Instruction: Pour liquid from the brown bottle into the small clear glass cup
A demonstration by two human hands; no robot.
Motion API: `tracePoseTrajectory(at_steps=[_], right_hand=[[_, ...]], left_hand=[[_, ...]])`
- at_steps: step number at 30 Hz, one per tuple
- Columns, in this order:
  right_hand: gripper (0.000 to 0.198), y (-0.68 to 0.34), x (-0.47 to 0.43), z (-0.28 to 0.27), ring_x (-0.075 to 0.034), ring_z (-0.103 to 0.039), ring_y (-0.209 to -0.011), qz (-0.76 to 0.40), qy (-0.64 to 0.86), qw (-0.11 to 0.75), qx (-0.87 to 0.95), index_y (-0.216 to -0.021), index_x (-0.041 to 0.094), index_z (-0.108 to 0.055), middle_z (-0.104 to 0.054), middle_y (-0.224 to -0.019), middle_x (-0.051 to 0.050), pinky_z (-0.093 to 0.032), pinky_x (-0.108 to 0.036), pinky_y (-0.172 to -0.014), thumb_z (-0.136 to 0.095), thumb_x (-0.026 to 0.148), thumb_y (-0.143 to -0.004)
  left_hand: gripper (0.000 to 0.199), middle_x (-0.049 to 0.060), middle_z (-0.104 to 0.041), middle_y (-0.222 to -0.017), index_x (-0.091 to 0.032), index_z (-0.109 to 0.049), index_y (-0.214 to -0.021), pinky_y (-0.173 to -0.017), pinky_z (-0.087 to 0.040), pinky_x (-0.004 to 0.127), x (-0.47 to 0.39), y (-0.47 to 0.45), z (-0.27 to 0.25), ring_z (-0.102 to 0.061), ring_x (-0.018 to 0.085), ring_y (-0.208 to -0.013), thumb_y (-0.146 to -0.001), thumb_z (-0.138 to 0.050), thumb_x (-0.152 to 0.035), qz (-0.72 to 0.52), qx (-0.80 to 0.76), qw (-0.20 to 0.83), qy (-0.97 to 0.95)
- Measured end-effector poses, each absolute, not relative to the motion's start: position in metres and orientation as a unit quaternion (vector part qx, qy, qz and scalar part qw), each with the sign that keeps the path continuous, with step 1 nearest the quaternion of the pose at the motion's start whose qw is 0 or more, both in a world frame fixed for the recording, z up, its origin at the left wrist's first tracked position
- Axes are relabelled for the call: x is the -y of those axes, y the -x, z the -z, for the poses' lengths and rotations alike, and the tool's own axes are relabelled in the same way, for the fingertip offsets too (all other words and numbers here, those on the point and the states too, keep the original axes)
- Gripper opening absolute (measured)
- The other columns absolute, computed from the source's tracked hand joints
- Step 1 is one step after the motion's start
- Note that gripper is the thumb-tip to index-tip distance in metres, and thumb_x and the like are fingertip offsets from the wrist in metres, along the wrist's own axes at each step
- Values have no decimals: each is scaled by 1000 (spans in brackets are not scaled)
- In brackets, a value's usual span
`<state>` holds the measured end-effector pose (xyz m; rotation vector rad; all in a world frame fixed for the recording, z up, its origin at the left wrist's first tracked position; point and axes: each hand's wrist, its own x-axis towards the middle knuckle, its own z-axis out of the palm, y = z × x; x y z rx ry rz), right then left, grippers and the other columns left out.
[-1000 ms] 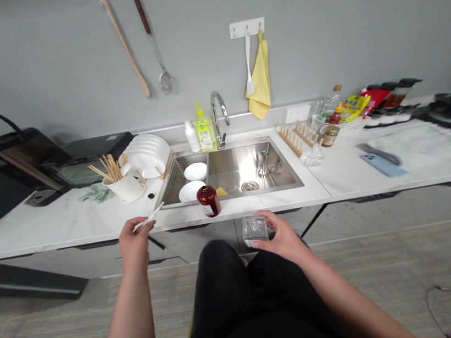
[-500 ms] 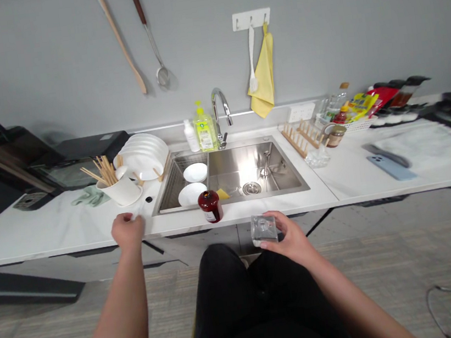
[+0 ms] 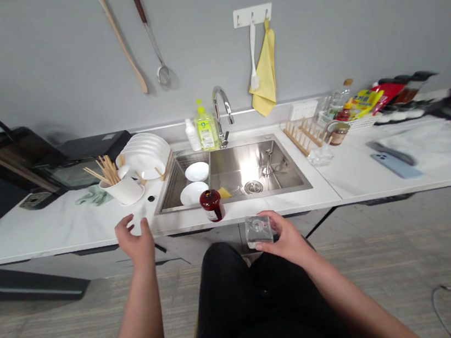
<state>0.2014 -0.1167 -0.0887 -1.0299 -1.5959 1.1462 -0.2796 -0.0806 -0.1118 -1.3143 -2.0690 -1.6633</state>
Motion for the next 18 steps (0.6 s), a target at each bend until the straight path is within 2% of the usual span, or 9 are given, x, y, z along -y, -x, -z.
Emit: tracePoseTrajectory(at_steps=[3, 6, 9, 12, 15, 18], right_hand=[[74, -188, 118, 79, -33, -80, -119, -481, 389, 436, 654, -138, 28, -68, -80, -133, -10, -63, -51, -111, -105, 43, -75], [74, -171, 118, 69, -31, -80, -120, -503, 347, 432, 663, -140, 29, -67, -78, -140, -10, -63, -48, -111, -104, 42, -78], [74, -152, 117, 63, -33, -76, -134, -507, 298, 444, 676, -140, 30, -68, -72, -149, -11, -62, -48, -115, -105, 43, -77], [77, -136, 117, 63, -36, -70, -144, -490, 268, 454, 694, -139, 33, -71, -67, -155, -11, -60, -50, -121, -109, 42, -72], [82, -124, 119, 62, -37, -71, -143, -487, 263, 447, 703, -140, 35, -74, -66, -156, -11, -59, -53, -122, -112, 45, -68], [85, -114, 123, 58, -38, -71, -141, -489, 265, 425, 714, -140, 34, -75, -65, -154, -12, -62, -53, -117, -113, 49, -66]], left_hand=[[48, 15, -69, -143, -24, -62, -139, -115, -60, 52, 115, 207, 110, -70, 34, -136, -101, -75, -49, 621, 577, -63, 526], [74, 18, -63, -164, -30, -56, -160, -126, -55, 59, 145, 143, 109, -63, 39, -153, -95, -88, -46, 580, 460, -270, 616], [99, 19, -57, -174, -33, -48, -172, -130, -52, 63, 163, 104, 104, -58, 42, -161, -86, -98, -43, 525, 424, -392, 626], [97, 18, -65, -167, -31, -57, -166, -128, -55, 62, 172, 89, 93, -66, 42, -153, -81, -102, -43, 503, 441, -442, 597], [83, 16, -77, -148, -26, -68, -149, -121, -62, 57, 178, 89, 81, -76, 39, -136, -77, -103, -48, 506, 454, -458, 573], [79, 14, -83, -131, -24, -72, -136, -111, -66, 54, 184, 96, 76, -81, 38, -123, -71, -105, -52, 525, 467, -448, 553]])
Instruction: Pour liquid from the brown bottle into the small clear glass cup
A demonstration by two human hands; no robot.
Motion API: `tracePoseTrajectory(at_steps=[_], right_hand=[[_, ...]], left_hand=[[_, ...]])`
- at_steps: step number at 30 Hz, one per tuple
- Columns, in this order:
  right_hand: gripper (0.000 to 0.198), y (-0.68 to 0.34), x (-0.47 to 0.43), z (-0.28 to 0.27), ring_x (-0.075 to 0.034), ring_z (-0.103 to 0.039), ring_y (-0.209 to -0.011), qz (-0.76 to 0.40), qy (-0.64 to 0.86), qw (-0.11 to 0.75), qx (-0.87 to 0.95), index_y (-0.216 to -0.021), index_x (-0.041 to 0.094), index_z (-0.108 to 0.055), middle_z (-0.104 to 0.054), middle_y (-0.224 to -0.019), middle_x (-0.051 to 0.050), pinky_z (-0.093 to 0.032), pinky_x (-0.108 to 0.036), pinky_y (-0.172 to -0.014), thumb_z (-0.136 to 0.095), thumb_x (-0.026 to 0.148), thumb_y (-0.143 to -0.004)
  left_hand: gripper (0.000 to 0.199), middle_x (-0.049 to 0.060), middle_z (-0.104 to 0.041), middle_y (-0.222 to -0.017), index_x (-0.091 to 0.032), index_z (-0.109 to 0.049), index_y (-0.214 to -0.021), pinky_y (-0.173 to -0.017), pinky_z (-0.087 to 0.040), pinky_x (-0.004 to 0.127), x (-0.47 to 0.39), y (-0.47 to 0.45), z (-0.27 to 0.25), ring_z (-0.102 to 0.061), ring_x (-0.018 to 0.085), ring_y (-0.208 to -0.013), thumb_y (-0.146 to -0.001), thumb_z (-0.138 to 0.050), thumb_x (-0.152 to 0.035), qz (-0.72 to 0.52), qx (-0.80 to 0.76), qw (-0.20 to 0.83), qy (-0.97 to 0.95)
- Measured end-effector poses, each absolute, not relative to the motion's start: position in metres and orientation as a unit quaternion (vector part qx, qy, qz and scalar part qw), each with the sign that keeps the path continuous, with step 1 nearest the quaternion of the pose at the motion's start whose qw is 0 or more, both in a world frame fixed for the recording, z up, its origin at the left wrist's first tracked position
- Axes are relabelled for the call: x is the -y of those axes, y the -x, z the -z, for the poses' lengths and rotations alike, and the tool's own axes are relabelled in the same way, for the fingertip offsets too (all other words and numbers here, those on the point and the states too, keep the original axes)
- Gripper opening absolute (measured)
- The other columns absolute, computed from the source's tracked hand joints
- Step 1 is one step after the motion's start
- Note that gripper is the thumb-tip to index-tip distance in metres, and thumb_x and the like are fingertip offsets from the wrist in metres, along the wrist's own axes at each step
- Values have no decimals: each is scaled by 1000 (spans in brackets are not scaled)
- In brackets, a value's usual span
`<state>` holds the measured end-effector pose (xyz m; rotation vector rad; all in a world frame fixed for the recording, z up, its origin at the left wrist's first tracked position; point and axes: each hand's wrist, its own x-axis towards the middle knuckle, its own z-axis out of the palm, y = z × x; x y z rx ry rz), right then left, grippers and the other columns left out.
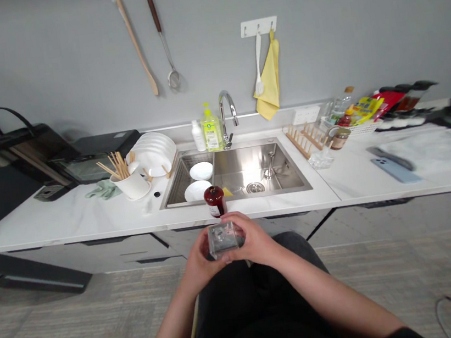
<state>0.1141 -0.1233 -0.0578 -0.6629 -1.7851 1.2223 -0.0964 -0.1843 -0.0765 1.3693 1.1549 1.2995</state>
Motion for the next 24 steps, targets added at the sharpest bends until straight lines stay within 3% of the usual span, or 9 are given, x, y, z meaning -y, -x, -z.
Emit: tracePoseTrajectory(at_steps=[4, 6, 8, 11, 13, 16, 18, 20, 24], right_hand=[[98, -104, 127, 52, -40, -65, -149, -468, 264, 397, 744, -150, 35, -71, -65, -160, -13, -58, -56, -122, -114, 54, -64], [104, -103, 123, 53, -40, -67, -146, -480, 265, 385, 742, -156, 36, -67, -65, -163, -14, -61, -55, -117, -112, 56, -65], [87, -104, 112, 57, -37, -75, -133, -489, 292, 398, 719, -151, 32, -70, -74, -150, -14, -66, -52, -105, -105, 58, -76], [50, -105, 83, 70, -33, -78, -112, -432, 382, 464, 673, -125, 25, -75, -81, -119, -12, -66, -51, -99, -93, 55, -90], [61, -100, 60, 80, -35, -76, -122, -382, 423, 492, 658, -132, 24, -71, -78, -130, -15, -64, -54, -106, -97, 51, -83], [112, -83, 30, 92, -40, -61, -153, -382, 417, 474, 675, -164, 26, -52, -59, -168, -21, -52, -59, -127, -106, 49, -69], [131, -69, 16, 96, -42, -54, -162, -400, 407, 452, 686, -173, 25, -41, -51, -177, -23, -43, -61, -135, -109, 48, -64], [130, -57, 7, 98, -42, -56, -161, -408, 406, 439, 690, -173, 23, -41, -56, -173, -23, -41, -61, -137, -109, 43, -64], [96, -48, 2, 98, -40, -71, -143, -410, 411, 431, 691, -152, 23, -62, -77, -150, -16, -51, -60, -128, -106, 37, -67]], left_hand=[[78, 13, -84, -122, -23, -74, -126, -104, -69, 51, 194, 109, 79, -82, 37, -114, -63, -108, -53, -558, -488, 415, -527], [79, 13, -85, -119, -22, -74, -124, -100, -70, 50, 198, 117, 81, -82, 37, -111, -59, -108, -53, -574, -500, 400, -511], [79, 13, -84, -118, -22, -74, -123, -98, -70, 49, 200, 126, 80, -82, 37, -110, -59, -108, -53, -584, -509, 389, -498], [76, 12, -84, -116, -22, -74, -123, -96, -71, 49, 202, 143, 79, -83, 36, -107, -61, -107, -51, -587, -526, 370, -492], [76, 11, -84, -117, -23, -74, -125, -97, -71, 50, 202, 156, 79, -83, 36, -108, -62, -107, -49, -590, -539, 349, -490], [77, 11, -83, -121, -24, -74, -127, -102, -70, 52, 202, 171, 81, -82, 37, -113, -63, -107, -50, -604, -554, 325, -471], [78, 11, -83, -122, -24, -74, -128, -104, -69, 54, 201, 178, 82, -82, 37, -113, -62, -107, -51, -611, -561, 324, -455], [81, 12, -83, -123, -23, -74, -129, -105, -69, 54, 201, 184, 83, -83, 37, -112, -61, -108, -49, -617, -564, 327, -440], [80, 12, -84, -123, -22, -74, -130, -104, -69, 52, 198, 191, 81, -83, 36, -112, -62, -108, -49, -624, -567, 324, -429]])
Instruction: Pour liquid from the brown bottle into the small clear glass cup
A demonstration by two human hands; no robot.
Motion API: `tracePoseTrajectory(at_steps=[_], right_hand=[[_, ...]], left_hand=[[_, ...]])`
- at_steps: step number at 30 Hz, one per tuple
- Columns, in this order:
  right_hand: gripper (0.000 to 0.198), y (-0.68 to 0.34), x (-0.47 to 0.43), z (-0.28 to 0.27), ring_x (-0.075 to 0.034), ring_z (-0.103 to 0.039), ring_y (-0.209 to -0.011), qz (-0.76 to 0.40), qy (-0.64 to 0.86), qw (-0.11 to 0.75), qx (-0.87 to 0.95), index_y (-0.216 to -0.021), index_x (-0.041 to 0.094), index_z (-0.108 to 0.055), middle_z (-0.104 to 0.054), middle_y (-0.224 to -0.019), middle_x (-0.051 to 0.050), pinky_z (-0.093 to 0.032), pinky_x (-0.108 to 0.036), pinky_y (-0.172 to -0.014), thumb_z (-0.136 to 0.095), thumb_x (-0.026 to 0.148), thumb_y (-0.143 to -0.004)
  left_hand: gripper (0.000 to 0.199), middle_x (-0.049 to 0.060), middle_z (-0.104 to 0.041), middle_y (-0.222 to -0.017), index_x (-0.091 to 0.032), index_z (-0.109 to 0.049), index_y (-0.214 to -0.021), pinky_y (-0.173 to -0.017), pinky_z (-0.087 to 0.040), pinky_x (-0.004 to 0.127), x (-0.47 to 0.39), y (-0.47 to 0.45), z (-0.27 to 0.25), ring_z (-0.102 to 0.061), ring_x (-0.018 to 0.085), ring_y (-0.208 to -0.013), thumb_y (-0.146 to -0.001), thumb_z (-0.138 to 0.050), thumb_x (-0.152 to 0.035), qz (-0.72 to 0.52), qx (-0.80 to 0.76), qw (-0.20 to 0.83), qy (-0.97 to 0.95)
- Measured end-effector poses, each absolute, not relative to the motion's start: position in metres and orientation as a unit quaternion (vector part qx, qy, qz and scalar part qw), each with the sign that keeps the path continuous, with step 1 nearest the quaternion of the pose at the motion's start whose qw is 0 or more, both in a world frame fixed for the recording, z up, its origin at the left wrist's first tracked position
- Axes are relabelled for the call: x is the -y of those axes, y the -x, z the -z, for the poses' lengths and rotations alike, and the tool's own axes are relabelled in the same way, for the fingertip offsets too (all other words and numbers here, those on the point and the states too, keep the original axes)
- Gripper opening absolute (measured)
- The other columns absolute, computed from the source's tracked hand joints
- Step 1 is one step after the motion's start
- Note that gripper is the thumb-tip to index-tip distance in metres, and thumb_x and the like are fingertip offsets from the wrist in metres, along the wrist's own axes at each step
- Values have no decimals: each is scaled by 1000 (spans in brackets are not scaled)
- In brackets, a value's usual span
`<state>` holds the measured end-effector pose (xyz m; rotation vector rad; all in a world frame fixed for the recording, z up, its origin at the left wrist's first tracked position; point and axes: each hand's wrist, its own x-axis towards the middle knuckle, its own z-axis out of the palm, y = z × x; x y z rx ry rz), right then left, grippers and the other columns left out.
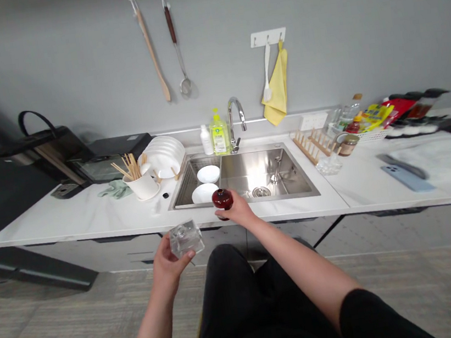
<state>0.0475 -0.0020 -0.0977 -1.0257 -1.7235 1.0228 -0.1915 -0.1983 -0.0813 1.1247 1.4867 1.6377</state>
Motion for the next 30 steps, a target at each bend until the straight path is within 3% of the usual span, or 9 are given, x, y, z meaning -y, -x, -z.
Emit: tracePoseTrajectory(at_steps=[8, 17, 24, 30], right_hand=[[85, -112, 9, 71, -34, -80, -116, -438, 382, 464, 669, -137, 23, -70, -85, -129, -11, -61, -52, -111, -107, 49, -65], [80, -203, -71, 29, -34, -81, -113, -409, 369, 401, 732, -134, 24, -73, -85, -125, -8, -63, -50, -107, -108, 44, -65], [81, -219, -174, 56, -35, -80, -120, -489, 369, 423, 668, -131, 20, -72, -84, -130, -12, -59, -57, -117, -108, 34, -60], [92, -211, -235, 88, -35, -78, -126, -544, 359, 434, 622, -139, 24, -69, -83, -135, -9, -55, -58, -122, -108, 30, -55]], left_hand=[[81, 13, -84, -124, -22, -74, -132, -106, -68, 52, 160, 181, 63, -83, 35, -114, -64, -108, -49, -632, -530, 366, -431], [83, 10, -83, -121, -22, -67, -125, -106, -66, 51, 18, 130, 36, -82, 30, -110, -59, -113, -37, -601, -437, 429, -514], [80, 10, -83, -126, -21, -67, -123, -108, -63, 50, -116, 90, 39, -81, 29, -112, -59, -113, -30, -581, -369, 476, -547], [80, 8, -84, -121, -20, -71, -123, -103, -63, 44, -205, 65, 60, -80, 25, -104, -55, -113, -26, -576, -337, 510, -543]])
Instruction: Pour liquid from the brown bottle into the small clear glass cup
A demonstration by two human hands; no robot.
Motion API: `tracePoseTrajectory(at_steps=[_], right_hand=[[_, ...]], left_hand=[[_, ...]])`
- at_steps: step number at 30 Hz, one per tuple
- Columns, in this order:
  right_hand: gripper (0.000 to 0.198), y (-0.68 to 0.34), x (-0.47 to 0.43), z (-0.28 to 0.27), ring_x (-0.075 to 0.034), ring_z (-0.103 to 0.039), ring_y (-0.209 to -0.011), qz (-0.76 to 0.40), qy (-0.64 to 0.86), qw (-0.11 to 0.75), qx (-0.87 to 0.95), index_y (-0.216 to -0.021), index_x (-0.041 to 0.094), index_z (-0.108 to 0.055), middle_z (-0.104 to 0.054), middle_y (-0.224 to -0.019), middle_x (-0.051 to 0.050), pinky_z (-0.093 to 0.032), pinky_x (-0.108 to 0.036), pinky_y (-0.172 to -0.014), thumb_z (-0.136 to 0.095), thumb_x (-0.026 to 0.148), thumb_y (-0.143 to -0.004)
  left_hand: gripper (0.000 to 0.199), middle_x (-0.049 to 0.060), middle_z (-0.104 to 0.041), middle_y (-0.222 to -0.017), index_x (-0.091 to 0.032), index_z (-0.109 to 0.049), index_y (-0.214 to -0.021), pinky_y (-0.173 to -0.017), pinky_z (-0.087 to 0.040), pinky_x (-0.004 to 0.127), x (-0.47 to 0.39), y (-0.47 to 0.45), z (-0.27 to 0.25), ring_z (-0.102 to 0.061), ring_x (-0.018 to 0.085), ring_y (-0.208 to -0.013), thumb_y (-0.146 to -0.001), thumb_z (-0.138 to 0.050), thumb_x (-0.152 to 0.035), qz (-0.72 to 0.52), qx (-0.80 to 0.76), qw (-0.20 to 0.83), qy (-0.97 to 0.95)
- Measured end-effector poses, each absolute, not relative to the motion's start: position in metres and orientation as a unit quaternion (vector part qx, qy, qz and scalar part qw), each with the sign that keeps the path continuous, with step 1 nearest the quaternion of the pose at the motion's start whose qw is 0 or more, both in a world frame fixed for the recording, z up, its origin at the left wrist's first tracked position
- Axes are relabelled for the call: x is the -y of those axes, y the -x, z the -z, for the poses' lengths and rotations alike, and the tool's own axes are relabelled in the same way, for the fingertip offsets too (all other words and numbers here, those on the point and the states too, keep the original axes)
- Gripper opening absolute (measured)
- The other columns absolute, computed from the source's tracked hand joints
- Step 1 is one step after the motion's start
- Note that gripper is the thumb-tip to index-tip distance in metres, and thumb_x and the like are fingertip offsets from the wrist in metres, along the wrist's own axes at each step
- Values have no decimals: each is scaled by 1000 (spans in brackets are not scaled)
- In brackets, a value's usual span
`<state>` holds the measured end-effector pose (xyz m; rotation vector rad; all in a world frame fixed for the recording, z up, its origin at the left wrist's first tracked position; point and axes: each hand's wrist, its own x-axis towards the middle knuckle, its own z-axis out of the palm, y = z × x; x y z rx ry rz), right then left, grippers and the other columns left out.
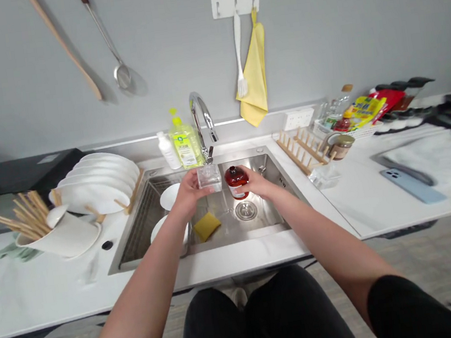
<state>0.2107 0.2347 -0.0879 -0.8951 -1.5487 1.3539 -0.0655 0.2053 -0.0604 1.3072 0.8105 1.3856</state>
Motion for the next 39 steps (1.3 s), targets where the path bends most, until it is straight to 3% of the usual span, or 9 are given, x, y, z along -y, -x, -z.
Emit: tracePoseTrajectory(at_steps=[9, 18, 24, 28, 35, 39], right_hand=[[94, -206, -271, 130, -35, -78, -126, -586, 353, 388, 618, -140, 24, -67, -84, -131, -8, -55, -59, -123, -110, 35, -57], [94, -206, -270, 128, -40, -76, -132, -578, 386, 378, 611, -138, 27, -67, -83, -135, -10, -56, -62, -124, -110, 30, -55], [92, -206, -269, 128, -39, -78, -130, -580, 383, 380, 610, -139, 27, -67, -84, -133, -9, -60, -61, -121, -109, 29, -57], [88, -207, -268, 129, -38, -79, -130, -576, 381, 389, 610, -138, 27, -69, -84, -134, -9, -61, -59, -121, -108, 28, -59], [86, -213, -273, 133, -39, -81, -118, -537, 430, 368, 625, -140, 29, -71, -84, -131, -8, -74, -56, -94, -107, 29, -62], [85, -214, -274, 134, -38, -82, -113, -522, 441, 365, 632, -141, 28, -71, -84, -129, -10, -75, -53, -88, -106, 30, -64]], left_hand=[[78, 6, -81, -123, -22, -72, -125, -101, -61, 40, -251, 61, 108, -77, 24, -106, -57, -109, -20, -568, -328, 545, -522], [82, 3, -81, -120, -24, -76, -122, -101, -61, 41, -259, 68, 116, -75, 26, -108, -48, -111, -20, -562, -347, 522, -540], [90, 5, -80, -125, -26, -73, -130, -101, -62, 43, -263, 70, 122, -76, 28, -112, -49, -111, -23, -567, -349, 507, -547], [83, 5, -79, -124, -26, -70, -126, -101, -63, 45, -264, 71, 126, -76, 29, -112, -52, -111, -25, -564, -346, 497, -561], [85, 5, -79, -125, -25, -73, -130, -103, -59, 45, -266, 72, 128, -74, 29, -113, -53, -109, -26, -551, -357, 486, -577], [85, 6, -79, -127, -25, -75, -130, -109, -58, 47, -266, 71, 127, -73, 30, -119, -52, -110, -26, -552, -363, 480, -577]])
